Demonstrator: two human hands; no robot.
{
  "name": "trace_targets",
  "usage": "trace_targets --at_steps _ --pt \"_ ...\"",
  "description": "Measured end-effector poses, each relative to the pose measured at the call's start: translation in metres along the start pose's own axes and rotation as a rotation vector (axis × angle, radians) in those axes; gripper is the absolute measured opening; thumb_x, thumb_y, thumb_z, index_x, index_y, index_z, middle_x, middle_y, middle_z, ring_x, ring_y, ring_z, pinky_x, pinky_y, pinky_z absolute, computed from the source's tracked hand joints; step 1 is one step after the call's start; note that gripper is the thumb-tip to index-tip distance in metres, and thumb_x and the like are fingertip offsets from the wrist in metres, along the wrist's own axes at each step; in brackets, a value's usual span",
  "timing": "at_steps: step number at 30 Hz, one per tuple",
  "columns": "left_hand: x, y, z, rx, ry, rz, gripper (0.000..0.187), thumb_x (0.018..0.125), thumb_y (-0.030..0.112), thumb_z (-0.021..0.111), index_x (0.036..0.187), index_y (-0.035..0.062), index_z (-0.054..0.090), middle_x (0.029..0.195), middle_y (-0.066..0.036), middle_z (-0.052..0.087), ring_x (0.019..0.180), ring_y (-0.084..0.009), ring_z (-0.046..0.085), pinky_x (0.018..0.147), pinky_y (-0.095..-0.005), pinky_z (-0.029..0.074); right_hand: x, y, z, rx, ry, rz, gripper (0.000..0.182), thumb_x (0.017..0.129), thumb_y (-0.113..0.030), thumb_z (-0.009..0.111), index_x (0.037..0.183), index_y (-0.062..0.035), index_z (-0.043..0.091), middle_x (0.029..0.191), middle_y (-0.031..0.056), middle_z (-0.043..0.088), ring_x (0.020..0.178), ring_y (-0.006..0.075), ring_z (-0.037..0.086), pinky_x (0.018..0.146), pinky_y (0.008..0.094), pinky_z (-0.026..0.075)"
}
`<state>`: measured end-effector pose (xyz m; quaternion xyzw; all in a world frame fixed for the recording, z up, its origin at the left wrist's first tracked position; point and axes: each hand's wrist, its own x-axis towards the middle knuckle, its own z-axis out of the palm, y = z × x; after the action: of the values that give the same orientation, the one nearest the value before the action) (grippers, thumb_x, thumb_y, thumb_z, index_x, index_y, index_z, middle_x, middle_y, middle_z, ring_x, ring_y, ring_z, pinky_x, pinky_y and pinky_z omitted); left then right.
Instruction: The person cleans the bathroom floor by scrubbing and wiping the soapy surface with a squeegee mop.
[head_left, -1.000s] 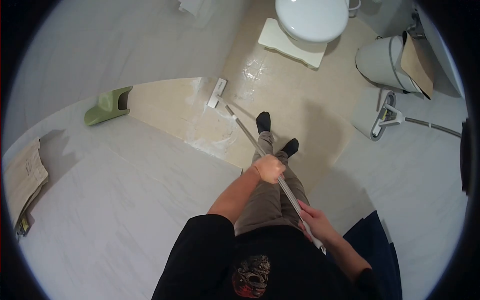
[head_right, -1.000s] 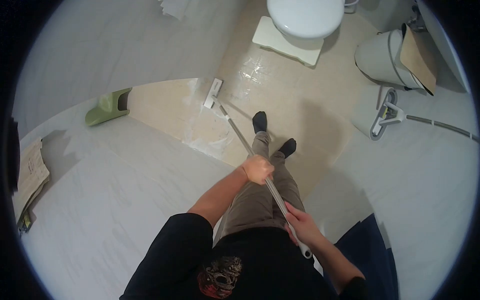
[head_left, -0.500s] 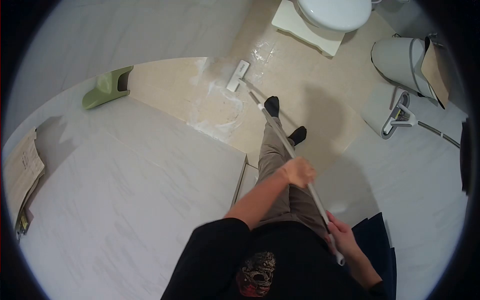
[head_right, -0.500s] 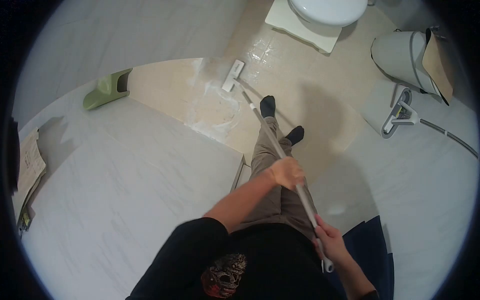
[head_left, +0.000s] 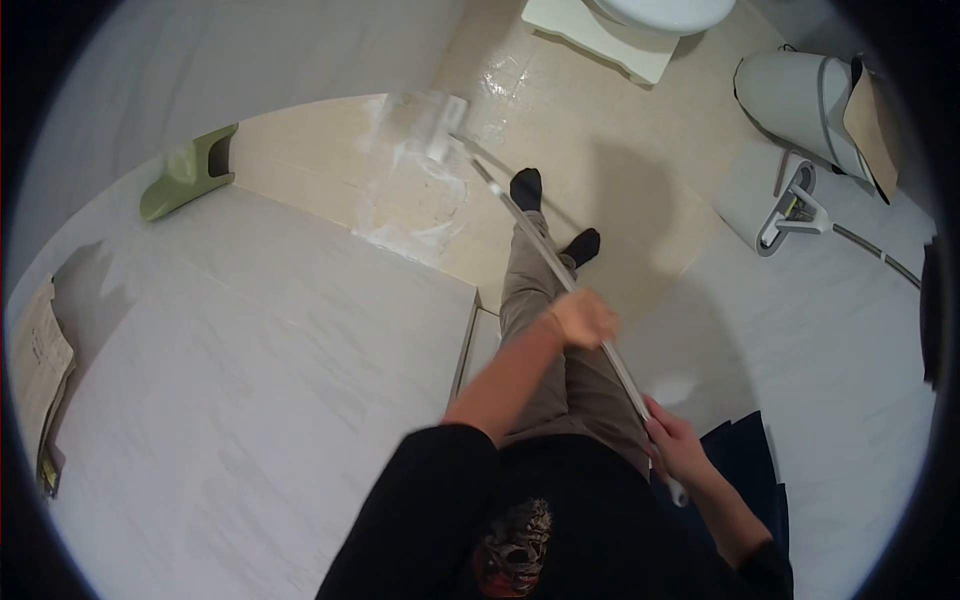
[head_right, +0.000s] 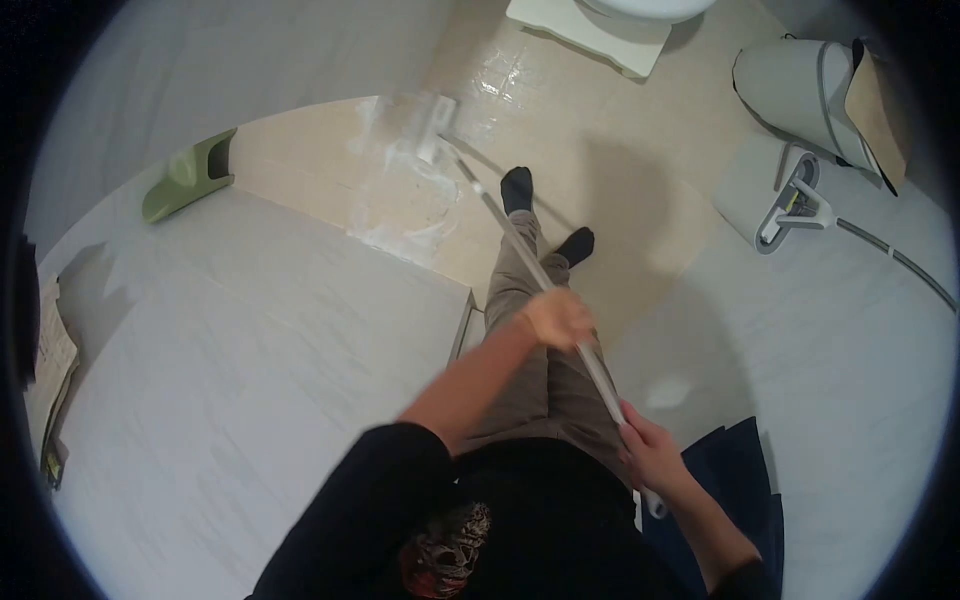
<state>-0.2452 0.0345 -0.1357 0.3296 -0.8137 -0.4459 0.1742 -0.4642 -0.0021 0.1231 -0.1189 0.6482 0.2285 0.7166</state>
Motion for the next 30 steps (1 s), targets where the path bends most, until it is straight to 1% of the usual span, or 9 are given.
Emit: trace_targets --at_steps 3,7,9,11,13,16,21,26,30 --pt "-0.026 -0.025 -0.027 0.028 -0.017 -0.141 0.023 0.071 0.036 0.071 0.067 0.0148 0.063 0.064 -0.006 0.062 0.067 -0.0276 0.067 0.067 -0.041 0.054 0.025 -0.019 0.025 -0.02 -0.102 -0.141 0.047 0.104 -0.022 0.048 0.15 -0.0181 0.043 0.062 -0.0029 0.048 0.044 0.006 0.042 0.039 0.0234 0.036" --pt "0.008 0.018 0.025 -0.038 0.117 -0.025 0.024 0.071 0.034 0.07 0.064 0.0132 0.06 0.064 -0.007 0.062 0.06 -0.0283 0.065 0.067 -0.041 0.054 -0.021 0.006 -0.011 -0.001 -0.032 -0.03 0.047 0.104 -0.023 0.047 0.151 -0.0175 0.042 0.061 -0.0035 0.046 0.042 0.0062 0.04 0.039 0.0242 0.037" --pt "0.026 0.053 0.033 -0.065 0.151 -0.057 0.024 0.071 0.034 0.07 0.066 0.0132 0.061 0.064 -0.007 0.062 0.06 -0.0277 0.065 0.067 -0.0411 0.054 -0.036 0.014 -0.019 -0.013 -0.001 0.008 0.047 0.105 -0.024 0.047 0.151 -0.0172 0.043 0.061 -0.0038 0.045 0.042 0.0064 0.04 0.039 0.0245 0.037" --pt "0.027 0.042 0.026 -0.072 0.204 -0.089 0.024 0.071 0.035 0.07 0.067 0.0131 0.061 0.065 -0.007 0.062 0.061 -0.0271 0.065 0.068 -0.0411 0.054 -0.031 0.01 -0.024 -0.094 0.032 0.023 0.047 0.105 -0.024 0.047 0.151 -0.0165 0.042 0.06 -0.0046 0.044 0.042 0.0061 0.04 0.039 0.0249 0.037" --pt "-0.001 -0.003 0.019 -0.026 0.1 0.079 0.024 0.07 0.035 0.071 0.068 0.0132 0.061 0.066 -0.005 0.063 0.061 -0.0262 0.065 0.066 -0.0404 0.054 0.0 -0.001 -0.005 -0.079 -0.017 -0.014 0.046 0.105 -0.024 0.047 0.151 -0.0167 0.042 0.06 -0.0047 0.043 0.042 0.0061 0.04 0.039 0.0248 0.036" --pt "-0.026 -0.013 -0.004 0.05 0.103 -0.067 0.023 0.065 0.032 0.076 0.067 0.0167 0.058 0.066 0.0 0.058 0.064 -0.0228 0.064 0.064 -0.0377 0.052 0.02 -0.011 0.017 -0.06 -0.064 -0.05 0.046 0.105 -0.023 0.046 0.15 -0.017 0.043 0.059 -0.0046 0.043 0.042 0.006 0.04 0.039 0.0249 0.036" --pt "0.018 0.054 0.031 0.014 0.106 0.076 0.021 0.065 0.034 0.072 0.067 0.0159 0.061 0.066 -0.002 0.062 0.066 -0.0232 0.067 0.059 -0.0394 0.054 -0.042 0.029 -0.02 -0.025 0.057 0.044 0.045 0.105 -0.021 0.048 0.149 -0.0123 0.044 0.06 -0.005 0.043 0.044 0.0057 0.04 0.039 0.0243 0.035" --pt "-0.012 -0.014 0.024 0.071 0.173 0.076 0.019 0.065 0.034 0.07 0.065 0.0166 0.061 0.068 -0.001 0.063 0.069 -0.0233 0.068 0.063 -0.0393 0.055 0.01 0.007 -0.002 -0.073 -0.03 -0.101 0.045 0.105 -0.021 0.047 0.149 -0.0141 0.044 0.059 -0.0035 0.045 0.042 0.0067 0.04 0.037 0.0242 0.034" --pt "0.012 0.018 0.018 -0.038 0.09 -0.061 0.019 0.068 0.034 0.068 0.064 0.0165 0.061 0.068 -0.003 0.064 0.069 -0.0239 0.068 0.067 -0.04 0.055 -0.012 0.002 -0.012 -0.046 0.026 -0.045 0.044 0.104 -0.019 0.048 0.146 -0.0085 0.048 0.059 -0.0048 0.046 0.043 0.0055 0.041 0.039 0.0234 0.034"
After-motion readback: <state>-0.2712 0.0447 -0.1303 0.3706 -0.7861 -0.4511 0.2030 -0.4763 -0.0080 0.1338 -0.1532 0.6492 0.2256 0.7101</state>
